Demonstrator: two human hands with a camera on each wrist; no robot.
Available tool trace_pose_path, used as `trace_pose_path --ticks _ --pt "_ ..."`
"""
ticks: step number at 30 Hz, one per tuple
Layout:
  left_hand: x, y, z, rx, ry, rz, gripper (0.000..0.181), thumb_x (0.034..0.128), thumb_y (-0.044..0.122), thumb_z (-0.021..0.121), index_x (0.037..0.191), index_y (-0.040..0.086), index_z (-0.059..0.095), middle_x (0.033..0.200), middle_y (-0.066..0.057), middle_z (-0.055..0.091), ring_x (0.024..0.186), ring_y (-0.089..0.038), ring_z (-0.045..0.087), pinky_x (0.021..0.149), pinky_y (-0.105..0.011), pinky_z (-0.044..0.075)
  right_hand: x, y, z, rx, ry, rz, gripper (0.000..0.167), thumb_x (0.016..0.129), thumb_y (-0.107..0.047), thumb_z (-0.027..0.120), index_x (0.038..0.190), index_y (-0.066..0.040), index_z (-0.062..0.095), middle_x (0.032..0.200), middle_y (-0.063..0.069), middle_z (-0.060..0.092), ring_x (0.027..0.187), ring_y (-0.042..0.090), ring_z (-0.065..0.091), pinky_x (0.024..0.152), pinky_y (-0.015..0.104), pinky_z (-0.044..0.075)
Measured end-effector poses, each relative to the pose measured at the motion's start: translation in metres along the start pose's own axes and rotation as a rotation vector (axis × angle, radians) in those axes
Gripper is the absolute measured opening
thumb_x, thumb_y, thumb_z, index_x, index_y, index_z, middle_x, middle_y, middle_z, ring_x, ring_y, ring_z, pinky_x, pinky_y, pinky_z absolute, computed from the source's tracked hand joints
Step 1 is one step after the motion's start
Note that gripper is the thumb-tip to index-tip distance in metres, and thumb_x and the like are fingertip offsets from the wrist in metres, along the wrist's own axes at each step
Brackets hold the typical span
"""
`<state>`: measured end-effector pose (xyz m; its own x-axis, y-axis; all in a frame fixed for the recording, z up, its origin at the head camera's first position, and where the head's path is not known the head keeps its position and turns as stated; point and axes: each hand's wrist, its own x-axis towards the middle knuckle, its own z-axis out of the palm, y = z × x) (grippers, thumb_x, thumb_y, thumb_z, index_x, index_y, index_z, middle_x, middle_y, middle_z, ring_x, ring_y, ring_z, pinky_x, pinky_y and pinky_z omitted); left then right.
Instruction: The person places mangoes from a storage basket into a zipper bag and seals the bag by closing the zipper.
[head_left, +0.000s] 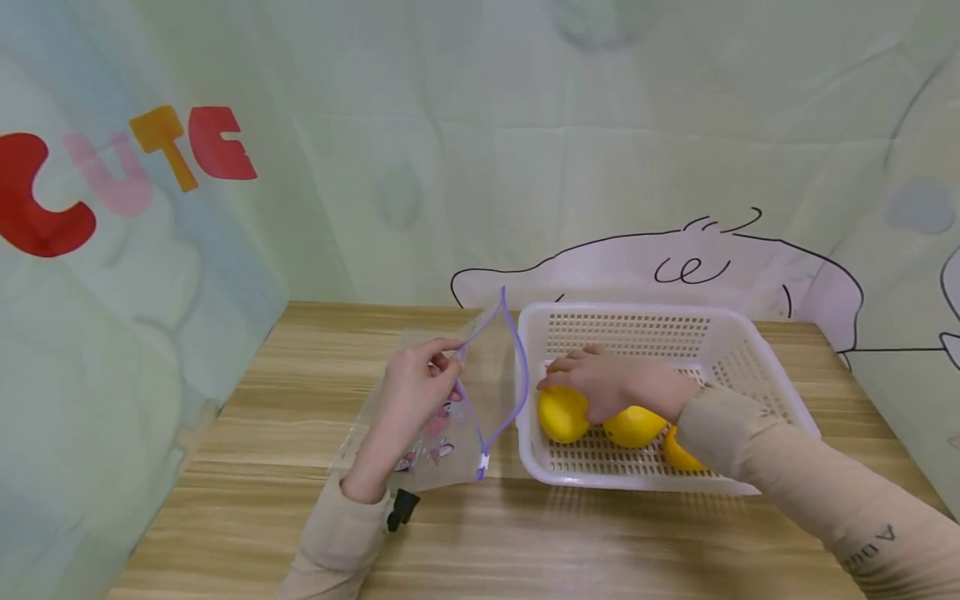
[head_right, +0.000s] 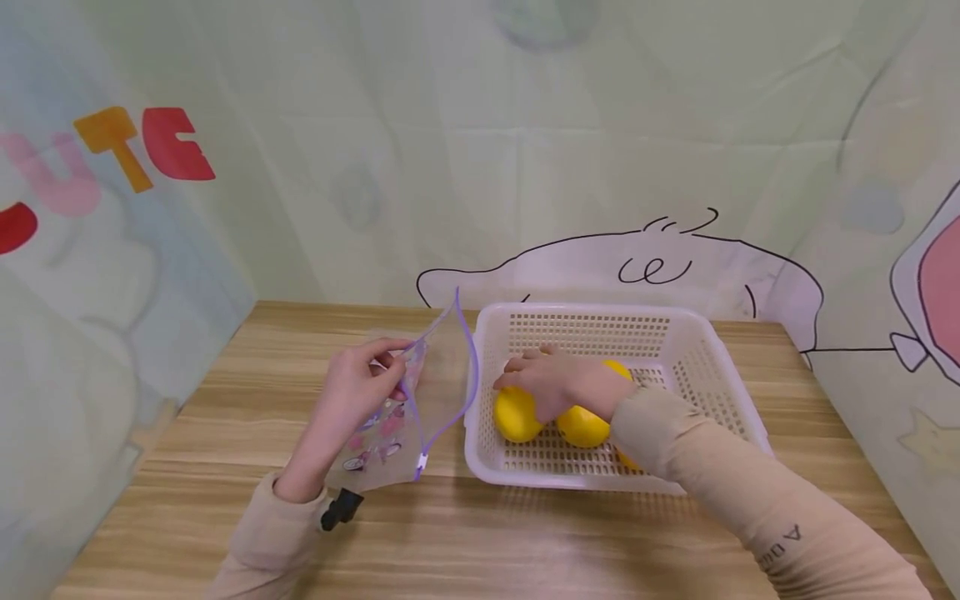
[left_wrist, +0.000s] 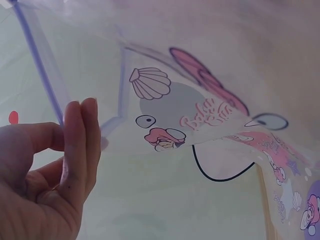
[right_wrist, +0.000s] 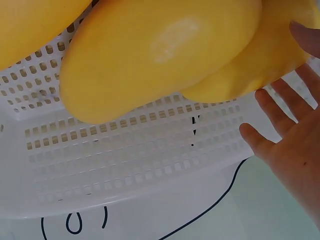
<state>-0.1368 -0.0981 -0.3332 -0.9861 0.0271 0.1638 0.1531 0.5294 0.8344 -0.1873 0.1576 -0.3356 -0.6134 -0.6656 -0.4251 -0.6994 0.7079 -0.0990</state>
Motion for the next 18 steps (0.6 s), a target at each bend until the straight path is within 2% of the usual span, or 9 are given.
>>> trace_pose_path --ticks 7,11,18 --pt "-0.001 0.001 0.0 0.001 -0.007 -0.01 0.032 0.0862 0.004 0.056 0.116 0.002 0.068 0.079 -0.013 0.066 0.051 -0.016 0.066 0.041 -0.019 0.049 0.002 0.002 0.005 -0.025 0.005 0.004 0.076 0.076 -0.002 0.071 0.144 -0.023 0.043 0.153 0.009 0.038 0.144 0.035 0.029 0.116 0.064 0.021" --pt "-0.001 0.0 0.0 -0.001 -0.015 -0.009 0.033 0.0857 0.003 0.056 0.116 0.002 0.067 0.078 -0.013 0.066 0.052 -0.018 0.066 0.04 -0.019 0.047 0.003 0.005 0.008 -0.048 0.021 -0.012 0.079 0.074 -0.002 0.072 0.145 -0.023 0.041 0.153 0.01 0.036 0.143 0.036 0.03 0.113 0.065 0.025" --pt "0.0 0.0 0.001 0.004 -0.008 -0.013 0.032 0.0856 0.004 0.056 0.116 0.003 0.068 0.078 -0.012 0.066 0.051 -0.014 0.065 0.04 -0.018 0.047 0.004 0.007 0.013 -0.061 0.032 -0.014 0.08 0.075 -0.002 0.074 0.145 -0.018 0.039 0.153 0.013 0.035 0.142 0.037 0.03 0.109 0.065 0.033"
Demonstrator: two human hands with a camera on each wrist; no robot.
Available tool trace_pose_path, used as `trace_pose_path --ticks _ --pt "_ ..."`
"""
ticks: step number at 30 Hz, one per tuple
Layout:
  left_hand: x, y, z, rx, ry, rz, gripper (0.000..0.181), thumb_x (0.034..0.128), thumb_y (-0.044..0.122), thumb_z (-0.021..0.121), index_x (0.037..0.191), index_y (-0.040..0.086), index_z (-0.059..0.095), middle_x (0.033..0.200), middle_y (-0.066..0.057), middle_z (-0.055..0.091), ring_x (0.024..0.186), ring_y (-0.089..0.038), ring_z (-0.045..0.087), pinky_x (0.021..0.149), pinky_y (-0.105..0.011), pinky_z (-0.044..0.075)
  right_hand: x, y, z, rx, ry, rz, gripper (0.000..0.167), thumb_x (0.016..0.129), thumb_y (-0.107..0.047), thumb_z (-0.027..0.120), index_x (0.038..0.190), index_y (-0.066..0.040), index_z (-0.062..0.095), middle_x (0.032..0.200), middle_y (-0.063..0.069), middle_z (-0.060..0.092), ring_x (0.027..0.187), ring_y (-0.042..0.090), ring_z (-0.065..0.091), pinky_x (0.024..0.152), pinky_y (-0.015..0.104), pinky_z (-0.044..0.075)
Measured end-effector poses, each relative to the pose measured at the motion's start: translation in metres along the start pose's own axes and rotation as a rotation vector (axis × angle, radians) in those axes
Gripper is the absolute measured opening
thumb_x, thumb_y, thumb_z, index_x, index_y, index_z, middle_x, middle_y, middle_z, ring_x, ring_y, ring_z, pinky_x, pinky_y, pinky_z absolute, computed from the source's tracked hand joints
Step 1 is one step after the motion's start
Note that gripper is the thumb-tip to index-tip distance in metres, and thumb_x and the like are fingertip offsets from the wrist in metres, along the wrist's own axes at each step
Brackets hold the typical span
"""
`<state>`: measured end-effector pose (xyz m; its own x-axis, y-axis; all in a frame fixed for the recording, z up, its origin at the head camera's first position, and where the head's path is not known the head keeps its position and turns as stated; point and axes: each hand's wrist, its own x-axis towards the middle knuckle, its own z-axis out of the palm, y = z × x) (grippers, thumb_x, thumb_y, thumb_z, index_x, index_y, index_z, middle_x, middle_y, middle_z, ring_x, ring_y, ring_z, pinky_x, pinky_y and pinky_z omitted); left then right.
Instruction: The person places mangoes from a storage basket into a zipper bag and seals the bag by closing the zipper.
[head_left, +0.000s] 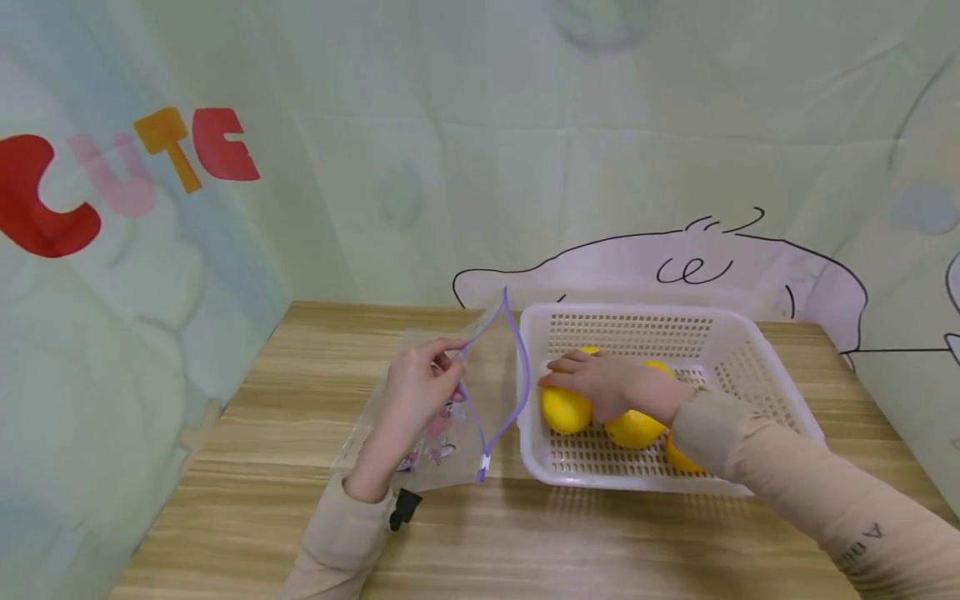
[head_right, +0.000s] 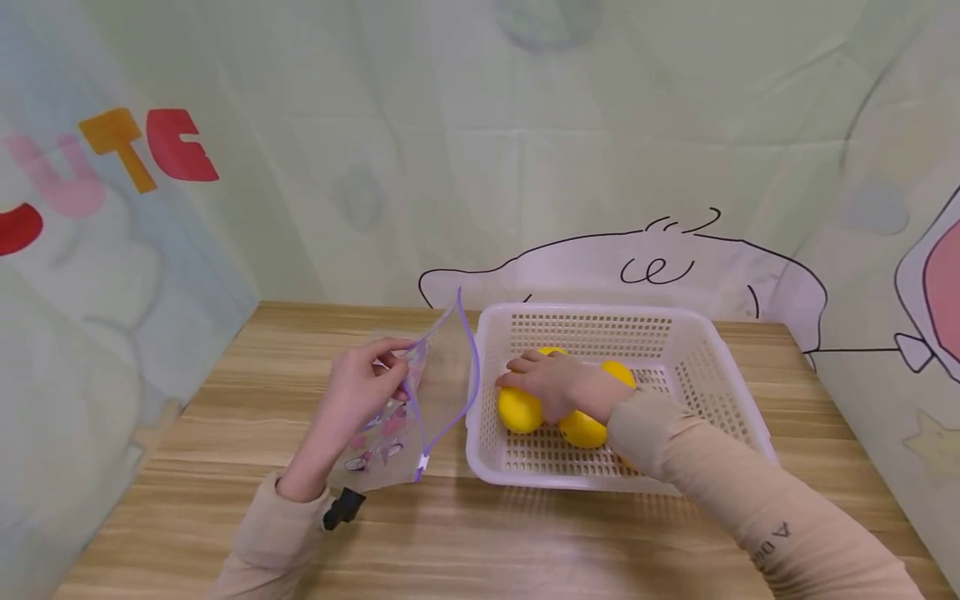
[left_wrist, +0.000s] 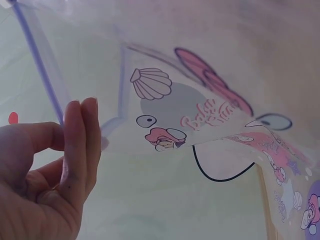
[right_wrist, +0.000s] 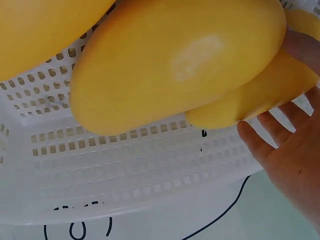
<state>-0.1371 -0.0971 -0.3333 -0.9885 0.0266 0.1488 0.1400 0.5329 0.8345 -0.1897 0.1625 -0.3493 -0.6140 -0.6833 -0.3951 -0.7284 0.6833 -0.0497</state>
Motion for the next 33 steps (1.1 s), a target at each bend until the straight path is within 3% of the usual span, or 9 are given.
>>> trace_pose_path --ticks 11,18,33 --pt "-0.0019 0.0029 -0.0006 0.001 0.0 0.0 0.033 0.0854 0.003 0.055 0.115 0.001 0.068 0.079 -0.013 0.067 0.049 -0.01 0.063 0.041 -0.019 0.048 0.0062 0.0002 0.0035 0.001 0.009 0.04 0.078 0.076 0.002 0.071 0.144 -0.018 0.039 0.152 0.012 0.037 0.14 0.038 0.031 0.109 0.065 0.033" --pt "-0.0022 0.0028 -0.001 0.007 -0.002 -0.007 0.032 0.0856 0.003 0.055 0.115 0.002 0.068 0.079 -0.012 0.067 0.049 -0.01 0.063 0.041 -0.02 0.049 0.0068 -0.0031 0.004 0.005 0.004 0.058 0.08 0.076 -0.005 0.075 0.146 -0.018 0.037 0.153 0.011 0.035 0.142 0.038 0.029 0.11 0.065 0.032" --pt "-0.0007 0.0026 -0.0005 0.0 0.003 -0.017 0.033 0.086 0.003 0.055 0.116 0.003 0.068 0.077 -0.011 0.065 0.048 -0.01 0.062 0.04 -0.019 0.047 0.0088 -0.002 0.006 -0.103 0.033 0.024 0.077 0.075 -0.003 0.075 0.141 -0.019 0.04 0.146 0.01 0.043 0.135 0.035 0.038 0.106 0.06 0.038"
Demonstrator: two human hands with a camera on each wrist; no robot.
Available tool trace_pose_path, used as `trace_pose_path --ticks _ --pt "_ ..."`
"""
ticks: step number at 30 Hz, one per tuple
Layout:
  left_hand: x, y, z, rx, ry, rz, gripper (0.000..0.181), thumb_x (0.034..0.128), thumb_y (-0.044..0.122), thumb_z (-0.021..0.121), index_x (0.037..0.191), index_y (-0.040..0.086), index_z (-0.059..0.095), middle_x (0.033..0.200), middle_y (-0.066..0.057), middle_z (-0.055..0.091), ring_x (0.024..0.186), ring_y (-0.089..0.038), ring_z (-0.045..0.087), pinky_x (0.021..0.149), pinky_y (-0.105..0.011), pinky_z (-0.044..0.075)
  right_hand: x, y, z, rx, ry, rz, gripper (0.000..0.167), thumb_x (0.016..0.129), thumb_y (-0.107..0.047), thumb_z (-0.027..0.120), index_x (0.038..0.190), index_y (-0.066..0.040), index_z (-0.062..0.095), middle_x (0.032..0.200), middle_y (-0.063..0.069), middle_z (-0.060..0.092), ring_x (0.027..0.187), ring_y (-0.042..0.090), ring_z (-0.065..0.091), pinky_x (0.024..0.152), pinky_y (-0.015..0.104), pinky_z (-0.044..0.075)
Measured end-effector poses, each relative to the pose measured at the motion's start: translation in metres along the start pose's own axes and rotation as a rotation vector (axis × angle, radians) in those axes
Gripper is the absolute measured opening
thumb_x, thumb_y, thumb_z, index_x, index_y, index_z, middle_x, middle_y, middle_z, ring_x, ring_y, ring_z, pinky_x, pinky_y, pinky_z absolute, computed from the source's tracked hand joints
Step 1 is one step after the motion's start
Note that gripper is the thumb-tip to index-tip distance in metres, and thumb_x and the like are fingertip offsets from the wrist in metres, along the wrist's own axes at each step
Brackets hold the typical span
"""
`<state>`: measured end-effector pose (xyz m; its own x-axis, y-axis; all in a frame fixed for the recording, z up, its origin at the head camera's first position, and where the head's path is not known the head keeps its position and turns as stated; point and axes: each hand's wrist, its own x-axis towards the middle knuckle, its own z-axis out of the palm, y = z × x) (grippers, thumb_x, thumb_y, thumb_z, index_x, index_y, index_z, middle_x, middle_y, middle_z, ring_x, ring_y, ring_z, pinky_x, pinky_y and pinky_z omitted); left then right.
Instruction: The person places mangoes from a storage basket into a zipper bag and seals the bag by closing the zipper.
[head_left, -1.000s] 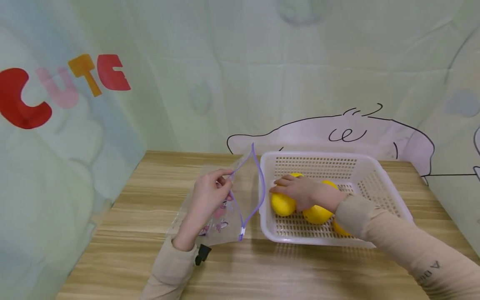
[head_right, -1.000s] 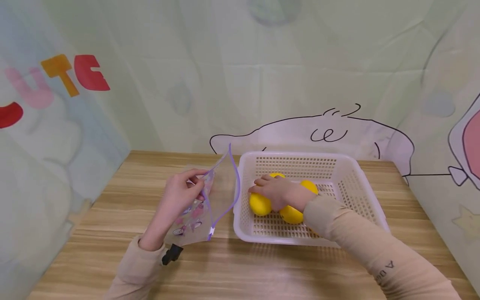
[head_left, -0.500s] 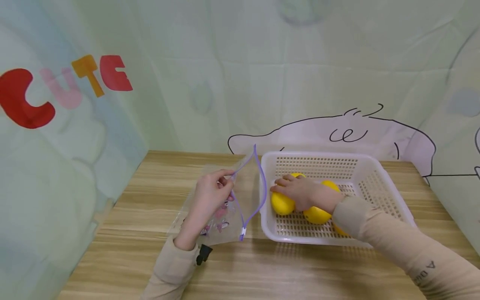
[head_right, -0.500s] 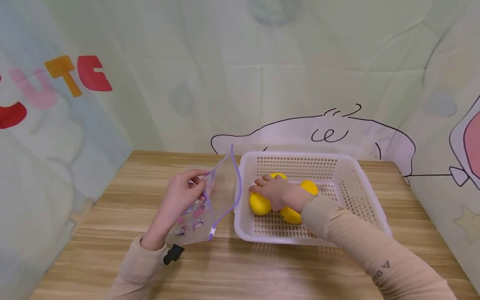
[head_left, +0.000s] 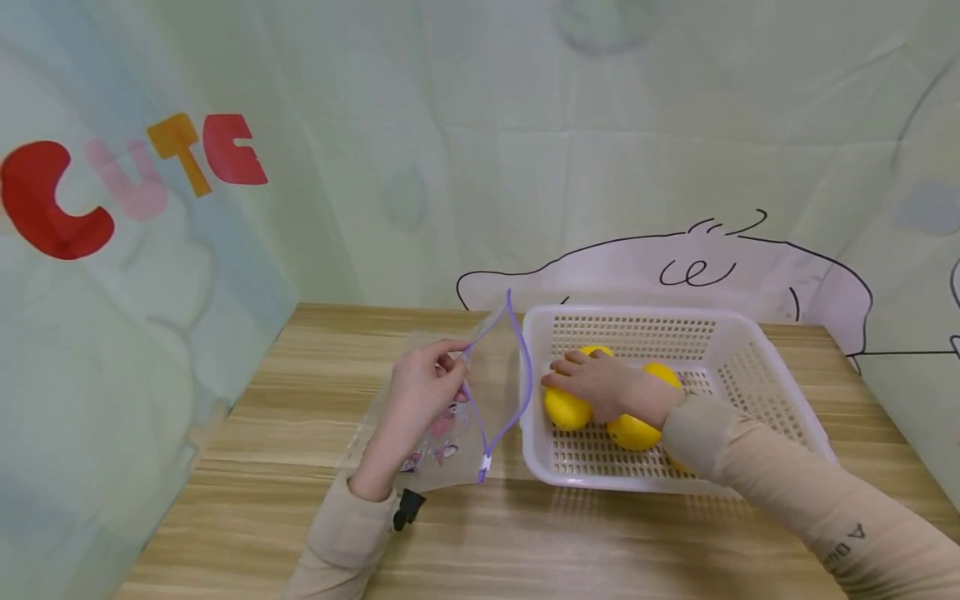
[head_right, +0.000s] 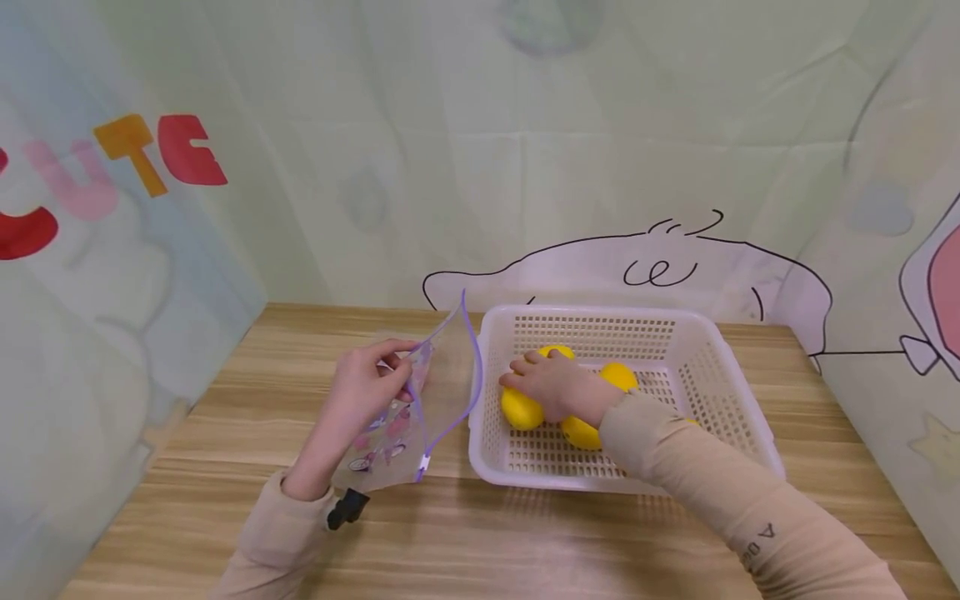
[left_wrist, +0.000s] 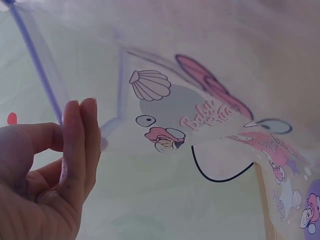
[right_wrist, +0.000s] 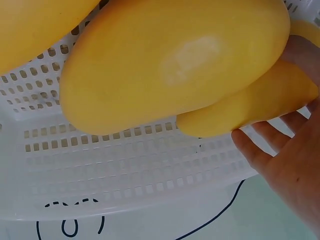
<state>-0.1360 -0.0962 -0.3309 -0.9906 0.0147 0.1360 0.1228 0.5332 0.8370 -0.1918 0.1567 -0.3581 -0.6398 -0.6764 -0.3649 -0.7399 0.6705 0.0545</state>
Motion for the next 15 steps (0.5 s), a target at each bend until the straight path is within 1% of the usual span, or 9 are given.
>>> trace_pose_path --ticks 3,9,13,15 --pt "-0.0001 0.0006 0.0002 0.001 0.002 0.002 0.033 0.0861 0.004 0.055 0.116 0.003 0.068 0.078 -0.011 0.065 0.048 -0.01 0.062 0.04 -0.019 0.047 -0.0005 0.0018 0.0001 0.012 0.003 0.01 0.077 0.075 -0.002 0.075 0.142 -0.018 0.04 0.145 0.009 0.043 0.134 0.035 0.039 0.106 0.06 0.039" --pt "-0.0005 0.0012 -0.0001 0.003 0.007 0.003 0.032 0.0864 0.004 0.055 0.116 0.003 0.068 0.078 -0.011 0.065 0.05 -0.014 0.064 0.04 -0.02 0.048 -0.0036 0.0043 -0.0001 0.05 0.006 0.024 0.08 0.074 -0.003 0.075 0.144 -0.014 0.038 0.146 0.012 0.042 0.136 0.039 0.037 0.105 0.064 0.038" --pt "-0.0003 0.0007 -0.0001 -0.004 0.005 -0.001 0.032 0.0866 0.004 0.055 0.116 0.003 0.068 0.078 -0.011 0.065 0.05 -0.013 0.064 0.04 -0.019 0.048 -0.0055 0.0058 0.0014 0.058 0.013 0.035 0.08 0.075 -0.005 0.075 0.145 -0.014 0.037 0.148 0.012 0.041 0.137 0.039 0.036 0.106 0.064 0.038" --pt "-0.0002 0.0004 0.0 -0.003 0.002 0.002 0.032 0.0868 0.005 0.055 0.116 0.003 0.068 0.078 -0.011 0.065 0.05 -0.015 0.065 0.04 -0.019 0.047 -0.0067 0.0062 0.002 0.058 0.032 0.038 0.08 0.075 -0.006 0.075 0.144 -0.014 0.037 0.147 0.012 0.041 0.137 0.039 0.037 0.105 0.064 0.038"
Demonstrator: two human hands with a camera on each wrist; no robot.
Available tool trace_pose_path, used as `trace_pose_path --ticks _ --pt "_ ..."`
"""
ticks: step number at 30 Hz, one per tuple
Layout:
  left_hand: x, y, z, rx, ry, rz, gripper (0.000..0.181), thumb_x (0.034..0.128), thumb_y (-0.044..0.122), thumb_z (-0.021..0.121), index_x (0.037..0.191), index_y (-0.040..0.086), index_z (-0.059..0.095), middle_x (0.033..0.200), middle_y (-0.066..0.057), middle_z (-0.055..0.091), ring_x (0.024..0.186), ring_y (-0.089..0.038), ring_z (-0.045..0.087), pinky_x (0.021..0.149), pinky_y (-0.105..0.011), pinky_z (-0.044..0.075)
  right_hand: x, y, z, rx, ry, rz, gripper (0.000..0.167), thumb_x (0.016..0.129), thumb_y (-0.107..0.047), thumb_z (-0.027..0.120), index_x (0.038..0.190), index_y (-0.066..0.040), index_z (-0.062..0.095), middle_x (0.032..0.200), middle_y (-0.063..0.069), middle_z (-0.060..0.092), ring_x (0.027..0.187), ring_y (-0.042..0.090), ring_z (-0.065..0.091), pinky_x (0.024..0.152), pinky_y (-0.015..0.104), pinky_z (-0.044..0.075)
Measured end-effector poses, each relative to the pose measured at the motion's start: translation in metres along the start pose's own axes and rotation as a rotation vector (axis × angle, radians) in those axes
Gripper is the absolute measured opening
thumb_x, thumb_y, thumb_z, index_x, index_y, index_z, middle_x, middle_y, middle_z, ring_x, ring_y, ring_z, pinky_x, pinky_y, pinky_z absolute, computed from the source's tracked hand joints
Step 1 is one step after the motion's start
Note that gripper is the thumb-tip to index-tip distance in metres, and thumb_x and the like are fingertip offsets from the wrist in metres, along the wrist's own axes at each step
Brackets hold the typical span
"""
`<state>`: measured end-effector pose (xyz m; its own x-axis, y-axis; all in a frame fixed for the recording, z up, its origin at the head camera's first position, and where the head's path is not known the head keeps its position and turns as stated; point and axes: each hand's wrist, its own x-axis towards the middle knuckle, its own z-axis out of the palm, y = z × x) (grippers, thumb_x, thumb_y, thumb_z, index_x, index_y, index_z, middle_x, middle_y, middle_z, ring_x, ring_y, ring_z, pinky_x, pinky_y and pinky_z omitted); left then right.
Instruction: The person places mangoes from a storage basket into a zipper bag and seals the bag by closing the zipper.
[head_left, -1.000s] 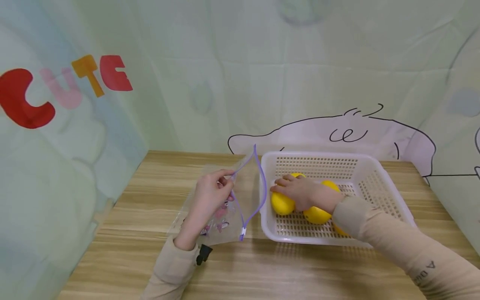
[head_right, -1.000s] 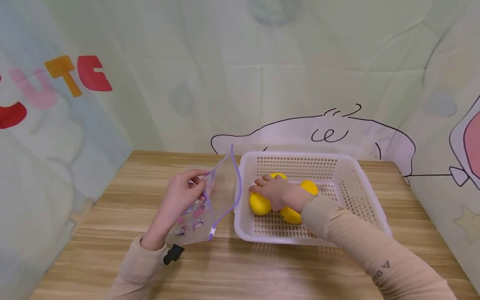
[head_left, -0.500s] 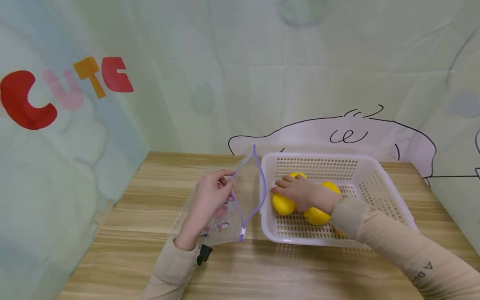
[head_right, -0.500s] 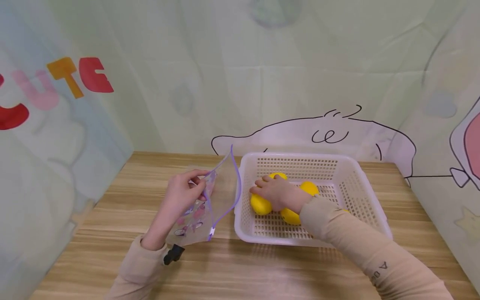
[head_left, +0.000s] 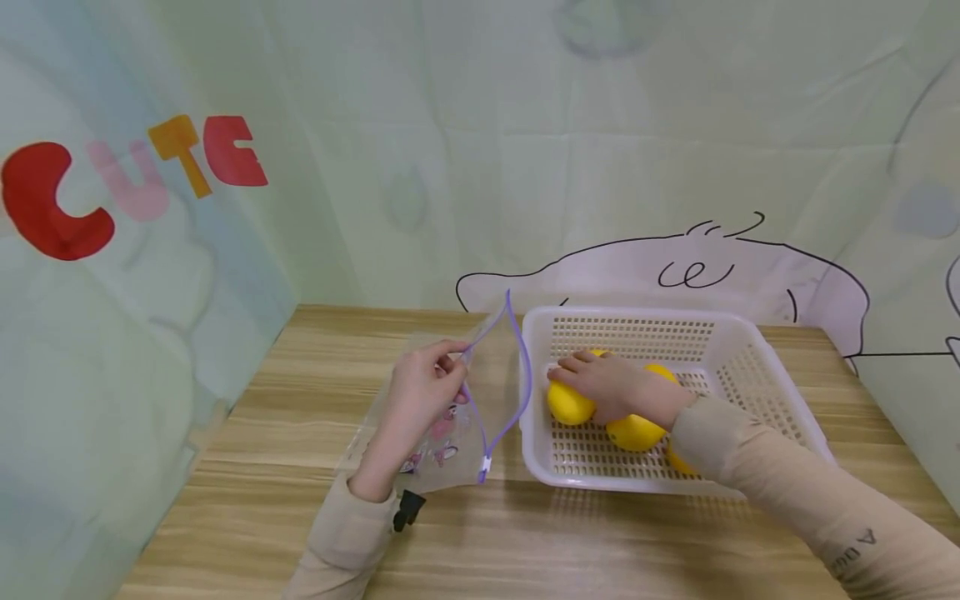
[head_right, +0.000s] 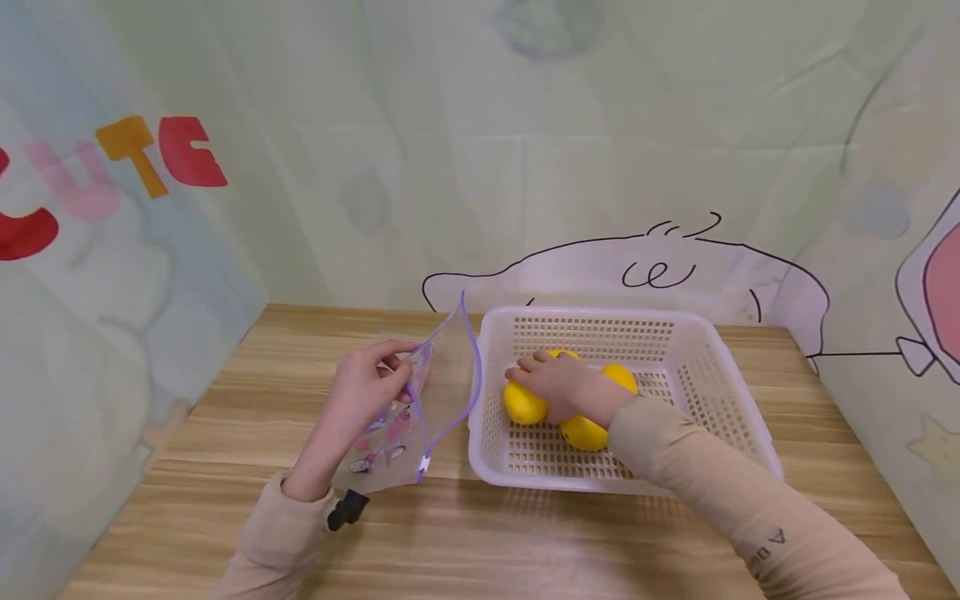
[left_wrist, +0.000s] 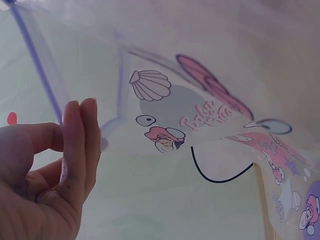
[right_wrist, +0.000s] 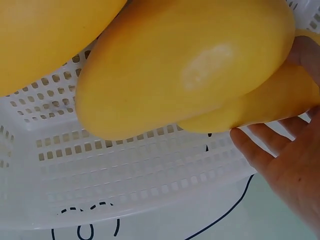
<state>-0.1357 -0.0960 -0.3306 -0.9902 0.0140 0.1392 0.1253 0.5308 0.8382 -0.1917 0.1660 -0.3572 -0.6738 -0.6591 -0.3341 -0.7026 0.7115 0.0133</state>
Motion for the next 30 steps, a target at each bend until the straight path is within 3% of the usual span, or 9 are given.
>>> trace_pose_path --ticks 9,19,30 --pt "0.002 -0.002 0.002 -0.006 -0.02 0.021 0.032 0.0862 0.003 0.056 0.116 0.001 0.067 0.08 -0.012 0.065 0.052 -0.017 0.066 0.04 -0.02 0.048 -0.007 0.004 0.002 0.062 0.08 0.005 0.08 0.075 -0.009 0.075 0.145 -0.012 0.036 0.148 0.014 0.042 0.138 0.04 0.037 0.105 0.064 0.038" --pt "0.001 -0.003 0.003 -0.017 -0.004 0.022 0.033 0.0843 0.001 0.055 0.115 0.0 0.067 0.078 -0.012 0.066 0.049 -0.013 0.065 0.038 -0.02 0.047 -0.013 0.007 -0.007 0.166 0.166 0.043 0.084 0.074 -0.015 0.078 0.146 -0.011 0.034 0.149 0.011 0.041 0.135 0.035 0.042 0.109 0.053 0.04" --pt "0.001 -0.003 0.003 -0.025 -0.014 0.014 0.033 0.0854 0.003 0.055 0.116 0.001 0.067 0.078 -0.011 0.065 0.049 -0.01 0.063 0.041 -0.02 0.049 -0.021 0.01 -0.017 0.294 0.245 0.068 0.089 0.07 -0.017 0.077 0.147 -0.015 0.033 0.146 0.011 0.044 0.128 0.031 0.049 0.101 0.052 0.047"
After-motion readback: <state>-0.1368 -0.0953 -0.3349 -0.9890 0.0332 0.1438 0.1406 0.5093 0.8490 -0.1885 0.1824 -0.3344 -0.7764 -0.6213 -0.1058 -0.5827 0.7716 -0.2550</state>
